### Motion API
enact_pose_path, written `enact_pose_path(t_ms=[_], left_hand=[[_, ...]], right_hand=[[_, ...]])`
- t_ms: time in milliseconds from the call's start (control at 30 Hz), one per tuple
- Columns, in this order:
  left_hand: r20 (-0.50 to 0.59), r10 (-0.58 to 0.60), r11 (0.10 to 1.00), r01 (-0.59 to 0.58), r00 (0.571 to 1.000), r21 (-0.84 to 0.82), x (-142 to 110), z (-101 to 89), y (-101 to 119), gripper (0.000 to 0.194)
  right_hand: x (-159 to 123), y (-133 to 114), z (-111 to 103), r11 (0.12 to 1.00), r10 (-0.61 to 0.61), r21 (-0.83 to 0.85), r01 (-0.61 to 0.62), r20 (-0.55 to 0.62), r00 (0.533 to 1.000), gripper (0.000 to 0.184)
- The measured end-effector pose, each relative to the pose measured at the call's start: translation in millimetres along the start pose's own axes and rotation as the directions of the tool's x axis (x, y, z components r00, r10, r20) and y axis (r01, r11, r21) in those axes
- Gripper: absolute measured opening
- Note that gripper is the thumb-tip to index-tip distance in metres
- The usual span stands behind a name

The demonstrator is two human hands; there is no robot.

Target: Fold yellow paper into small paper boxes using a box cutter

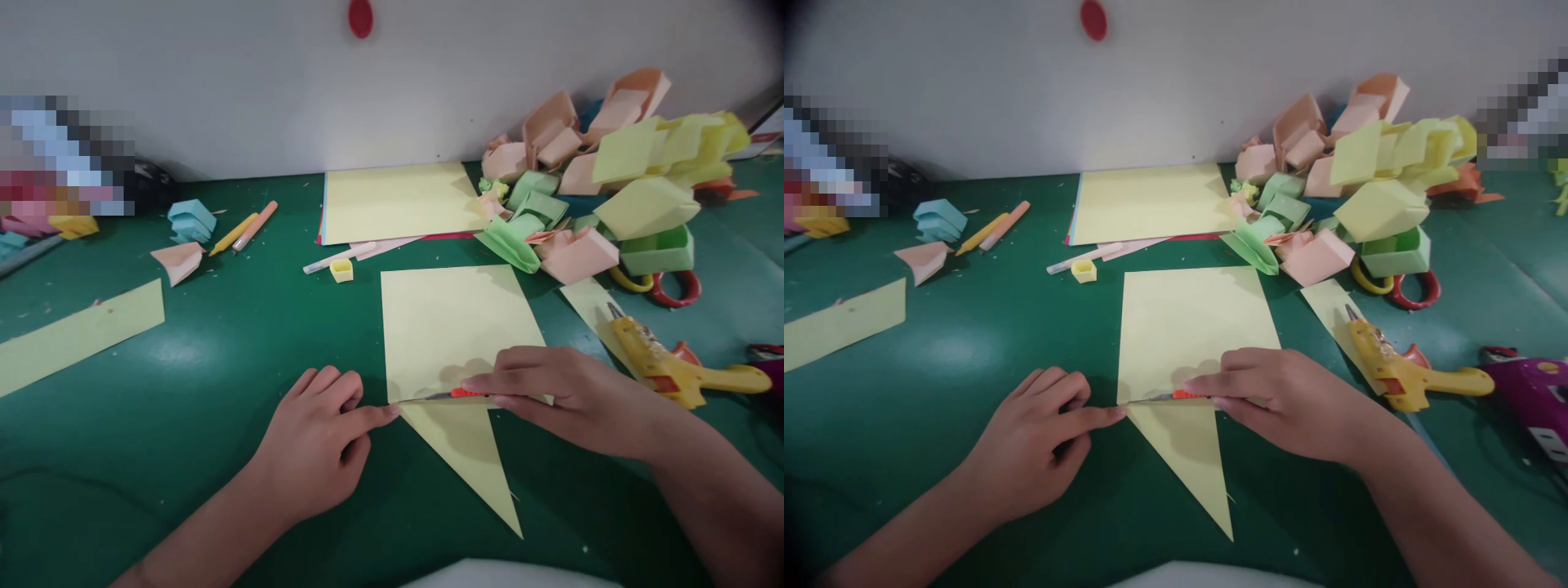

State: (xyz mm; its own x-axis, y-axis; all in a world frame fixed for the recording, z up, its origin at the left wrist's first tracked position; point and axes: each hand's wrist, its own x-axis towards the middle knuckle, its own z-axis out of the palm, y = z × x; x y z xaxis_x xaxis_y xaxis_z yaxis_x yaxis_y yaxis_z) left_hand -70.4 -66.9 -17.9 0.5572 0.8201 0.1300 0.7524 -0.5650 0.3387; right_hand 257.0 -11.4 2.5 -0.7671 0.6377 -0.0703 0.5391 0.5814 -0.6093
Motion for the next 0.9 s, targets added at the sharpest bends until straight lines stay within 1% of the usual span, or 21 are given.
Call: enact_pose_path(t_ms=[100,233,300,400,433,500,567,600,733,900], left_hand=[[-0.008,0.012,1.0,-0.012,1.0,0.009,-0.5,0.2,0.6,0.044],[-0.077,0.065,0.998,-0.066,0.995,-0.005,1.7,0.9,2.7,0.036],[-0.109,0.052,0.998,-0.057,0.993,-0.039,4.9,1.9,4.2,0.03],[-0.132,-0.022,0.999,0.016,0.991,-0.049,12.6,4.7,6.1,0.021],[-0.124,-0.048,0.999,0.045,0.991,-0.031,15.7,5.9,6.6,0.023],[-0.077,-0.085,0.996,0.087,0.993,0.018,22.1,8.8,7.4,0.039],[-0.029,-0.094,0.994,0.095,0.995,0.052,27.8,12.1,8.2,0.056],[-0.01,-0.092,0.994,0.093,0.996,0.066,30.1,13.7,8.5,0.061],[0.039,-0.09,0.991,0.085,0.995,0.107,35.0,18.0,9.4,0.067],[0.056,-0.124,0.984,0.115,0.991,0.133,35.0,17.5,9.2,0.068]], right_hand=[[-0.4,-0.4,0.6,1.0,0.006,0.003,-0.006,-0.003,1.0,0.04],[-0.3,-3.4,0.2,1.0,0.009,-0.011,-0.009,-0.001,1.0,0.04],[-0.2,-5.5,-0.7,1.0,0.0,-0.03,0.0,0.003,1.0,0.04],[-0.7,-8.0,-1.8,0.998,-0.02,-0.06,0.021,0.01,1.0,0.042],[-1.0,-8.6,-1.9,0.997,-0.023,-0.067,0.024,0.011,1.0,0.042],[-1.5,-9.5,-1.9,0.997,-0.021,-0.073,0.022,0.009,1.0,0.042],[-1.7,-10.0,-1.7,0.997,-0.024,-0.073,0.023,-0.002,1.0,0.042],[-1.8,-10.2,-1.5,0.997,-0.026,-0.073,0.025,-0.008,1.0,0.041],[-2.4,-9.5,-0.7,0.997,-0.02,-0.081,0.019,-0.004,1.0,0.041],[-3.4,-9.5,-0.3,0.997,0.002,-0.077,0.0,0.022,1.0,0.042]])
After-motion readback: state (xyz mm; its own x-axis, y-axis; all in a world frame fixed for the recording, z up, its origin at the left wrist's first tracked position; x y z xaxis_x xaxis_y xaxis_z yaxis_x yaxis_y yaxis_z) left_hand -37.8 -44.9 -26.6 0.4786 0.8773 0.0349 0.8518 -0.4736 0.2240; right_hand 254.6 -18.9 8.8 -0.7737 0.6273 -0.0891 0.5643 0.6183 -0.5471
